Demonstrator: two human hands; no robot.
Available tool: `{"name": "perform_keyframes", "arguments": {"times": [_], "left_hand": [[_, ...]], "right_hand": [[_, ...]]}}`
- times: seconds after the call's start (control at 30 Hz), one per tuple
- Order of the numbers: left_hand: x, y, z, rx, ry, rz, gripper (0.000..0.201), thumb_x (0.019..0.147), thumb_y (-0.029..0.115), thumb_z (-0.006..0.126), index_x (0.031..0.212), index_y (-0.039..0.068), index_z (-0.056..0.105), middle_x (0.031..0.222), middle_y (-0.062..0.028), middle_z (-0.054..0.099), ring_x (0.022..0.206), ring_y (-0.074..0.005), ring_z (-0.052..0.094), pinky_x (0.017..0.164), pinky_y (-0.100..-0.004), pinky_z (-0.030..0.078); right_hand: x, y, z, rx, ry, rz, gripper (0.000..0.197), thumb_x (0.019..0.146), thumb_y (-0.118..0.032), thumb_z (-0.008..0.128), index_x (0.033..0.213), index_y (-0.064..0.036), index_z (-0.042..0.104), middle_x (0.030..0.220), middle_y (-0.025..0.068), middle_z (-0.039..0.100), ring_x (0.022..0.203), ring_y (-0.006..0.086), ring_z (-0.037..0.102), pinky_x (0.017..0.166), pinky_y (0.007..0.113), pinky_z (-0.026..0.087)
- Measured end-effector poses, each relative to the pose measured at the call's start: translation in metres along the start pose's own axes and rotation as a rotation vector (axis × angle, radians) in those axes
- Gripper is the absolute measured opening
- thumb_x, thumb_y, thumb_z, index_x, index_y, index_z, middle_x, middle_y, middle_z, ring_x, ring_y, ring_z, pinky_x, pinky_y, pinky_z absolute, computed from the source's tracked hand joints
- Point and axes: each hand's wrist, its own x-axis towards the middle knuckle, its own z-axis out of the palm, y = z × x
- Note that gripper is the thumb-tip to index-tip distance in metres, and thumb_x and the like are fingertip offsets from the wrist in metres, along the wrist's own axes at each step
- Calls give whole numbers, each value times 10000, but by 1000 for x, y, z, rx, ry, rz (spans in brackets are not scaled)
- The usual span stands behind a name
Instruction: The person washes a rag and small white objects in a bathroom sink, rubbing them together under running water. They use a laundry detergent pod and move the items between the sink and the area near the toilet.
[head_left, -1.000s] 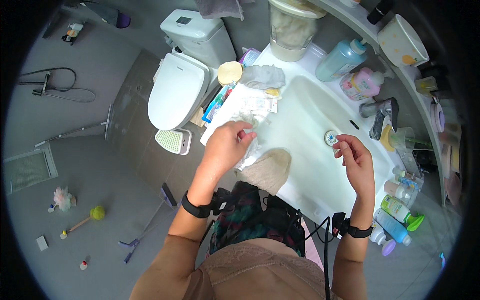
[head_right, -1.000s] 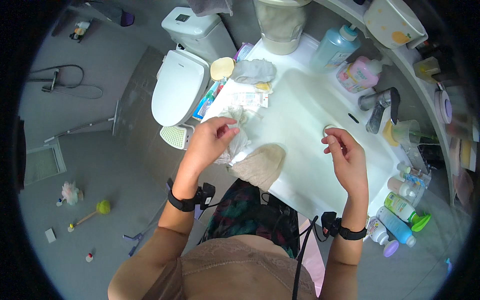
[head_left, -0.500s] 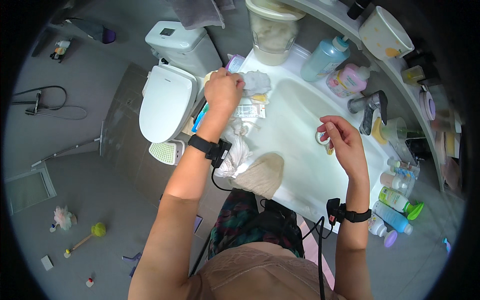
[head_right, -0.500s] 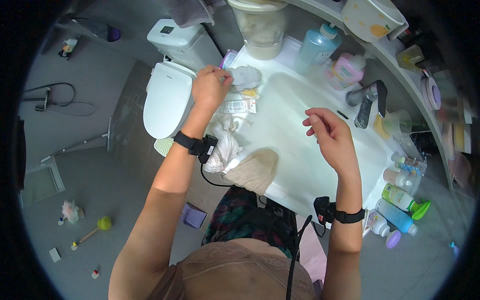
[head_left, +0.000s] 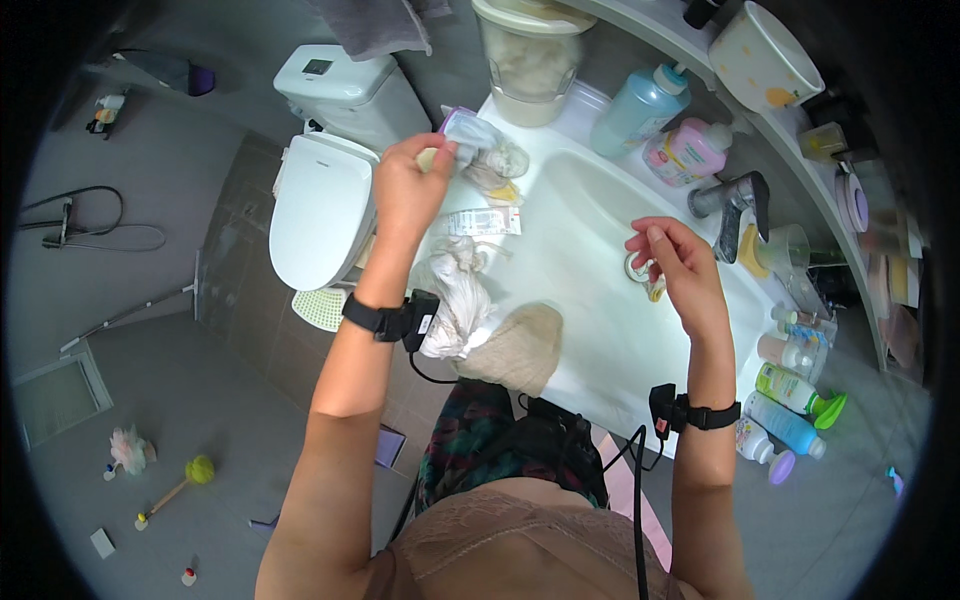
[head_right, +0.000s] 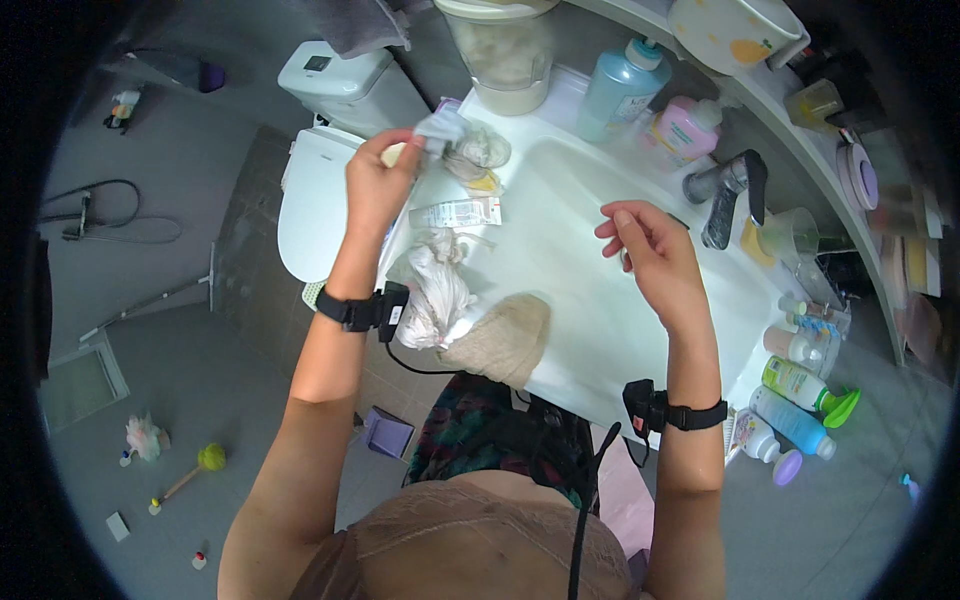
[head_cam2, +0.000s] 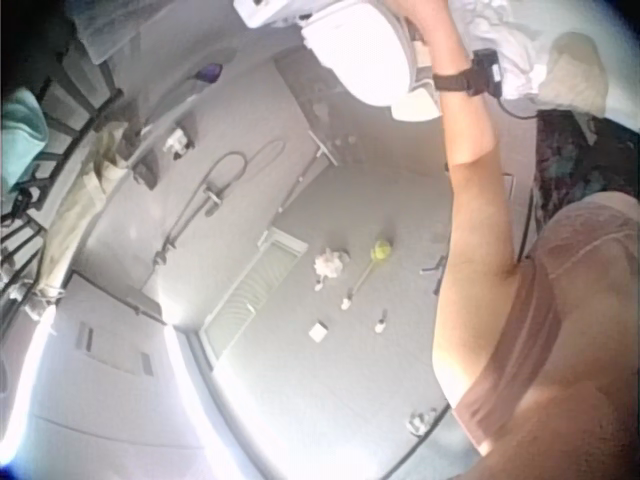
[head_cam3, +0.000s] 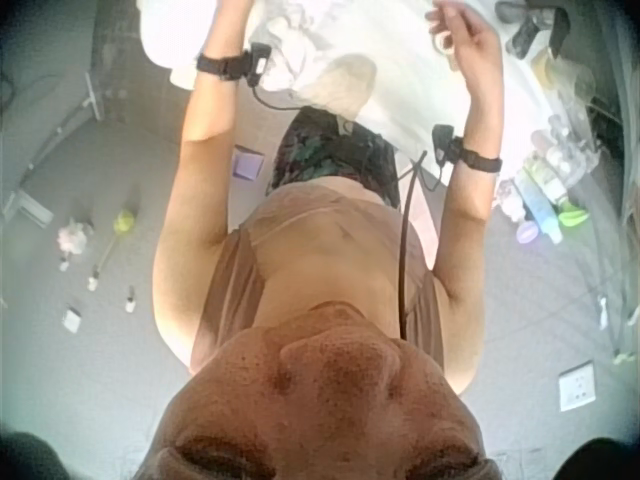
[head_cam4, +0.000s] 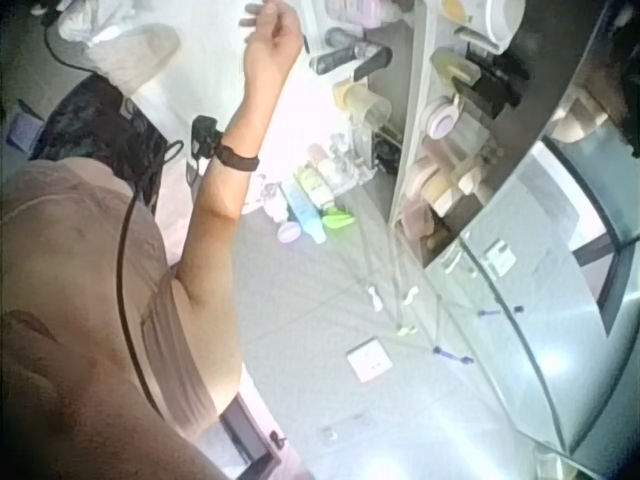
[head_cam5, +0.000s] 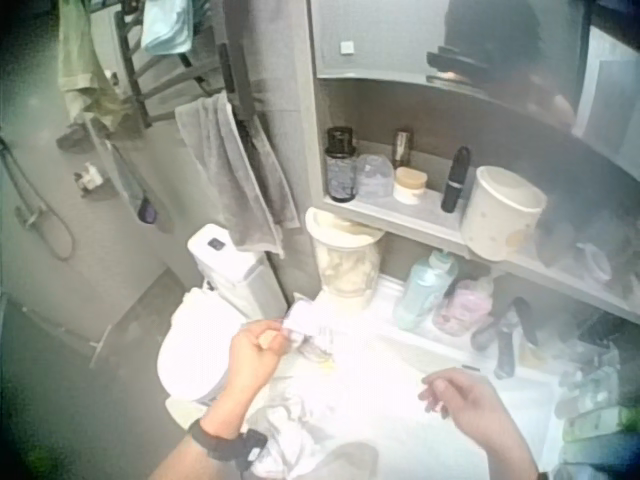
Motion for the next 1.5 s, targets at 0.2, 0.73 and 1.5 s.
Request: {"name": "perform_keyframes", "arguments": {"times": [0.2,0.73,1.5], "left_hand": [[-102,103,53,-409,-191,-205,273,1200,193,987,1396,4,965,1052,-39,914,948,-77,788,859,-313,655],[-289,198,134,-725,-1027,9,462,1174,6,880,1627,86,924,1523,-122,800,1295,-286,800,995,-410,668],[-289,171,130,-640,-861,-74,211,1239,45,861,1421,55,967,1259,-42,878,1066,-183,806,938,-353,641]], "right_hand": [[30,54,-36,318,50,-19,383,1383,-311,702,1532,-6,879,1279,94,946,1078,177,869,909,337,631],[43,119,-48,401,48,-50,352,1372,-286,704,1476,-17,905,1269,95,949,1093,189,872,924,338,643],[38,145,-73,320,334,22,313,1359,-308,749,1404,-33,891,1242,124,942,1056,249,880,894,407,661]]}}
